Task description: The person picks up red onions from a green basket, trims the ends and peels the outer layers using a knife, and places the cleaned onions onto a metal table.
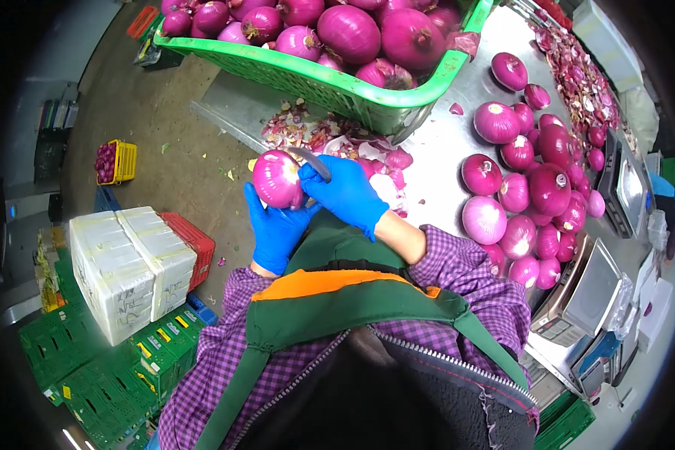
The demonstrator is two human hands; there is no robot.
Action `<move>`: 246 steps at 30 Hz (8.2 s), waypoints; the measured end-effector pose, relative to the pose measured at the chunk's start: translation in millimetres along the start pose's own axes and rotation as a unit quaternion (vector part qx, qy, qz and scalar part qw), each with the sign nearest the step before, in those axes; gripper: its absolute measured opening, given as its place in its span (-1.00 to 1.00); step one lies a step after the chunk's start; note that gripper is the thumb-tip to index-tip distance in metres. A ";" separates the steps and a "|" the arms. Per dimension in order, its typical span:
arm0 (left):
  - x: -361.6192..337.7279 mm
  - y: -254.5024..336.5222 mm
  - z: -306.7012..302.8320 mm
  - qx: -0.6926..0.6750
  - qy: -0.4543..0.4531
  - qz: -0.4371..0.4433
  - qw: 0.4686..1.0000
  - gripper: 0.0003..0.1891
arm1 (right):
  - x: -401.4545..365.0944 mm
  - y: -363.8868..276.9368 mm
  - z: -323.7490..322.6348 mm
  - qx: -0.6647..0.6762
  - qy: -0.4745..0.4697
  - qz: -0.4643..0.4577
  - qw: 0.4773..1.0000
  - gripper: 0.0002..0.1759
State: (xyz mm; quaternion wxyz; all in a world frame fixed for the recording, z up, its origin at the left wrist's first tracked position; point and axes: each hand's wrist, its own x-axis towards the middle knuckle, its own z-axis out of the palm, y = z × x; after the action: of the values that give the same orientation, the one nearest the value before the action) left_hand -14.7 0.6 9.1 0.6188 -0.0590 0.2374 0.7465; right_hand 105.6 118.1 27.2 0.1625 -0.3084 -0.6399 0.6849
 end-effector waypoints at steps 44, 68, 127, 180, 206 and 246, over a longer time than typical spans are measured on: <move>17.1 6.8 -36.4 0.060 -0.024 0.108 0.992 -0.54 | -12.0 -32.9 19.6 0.042 0.082 -0.127 0.988 -0.71; 75.4 -117.6 64.1 0.245 -0.125 -0.307 0.911 -0.27 | -116.8 71.3 -102.9 0.147 0.516 -0.032 0.843 -0.69; 66.3 140.7 134.5 0.595 -0.165 0.125 0.777 -0.27 | -20.0 -62.7 -7.3 -0.201 0.270 -0.196 0.921 -0.37; -32.2 -25.6 23.5 0.115 -0.110 -0.009 0.987 -0.30 | -62.5 36.2 -17.6 -0.306 0.212 -0.222 0.901 -0.35; -20.2 -7.9 -18.6 0.052 -0.199 -0.233 0.951 -0.27 | -68.2 14.0 -57.1 -0.370 0.067 -0.163 0.912 -0.49; -15.5 -20.4 24.9 0.157 -0.163 -0.262 0.938 -0.08 | -86.5 38.0 -58.7 0.092 0.113 -0.124 0.982 -0.42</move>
State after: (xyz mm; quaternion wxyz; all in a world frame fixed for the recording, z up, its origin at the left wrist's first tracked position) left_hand 13.4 -0.1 31.1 0.8243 0.1011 0.2233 0.5104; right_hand 214.6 105.4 9.2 0.3447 -0.2857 -0.5850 0.6763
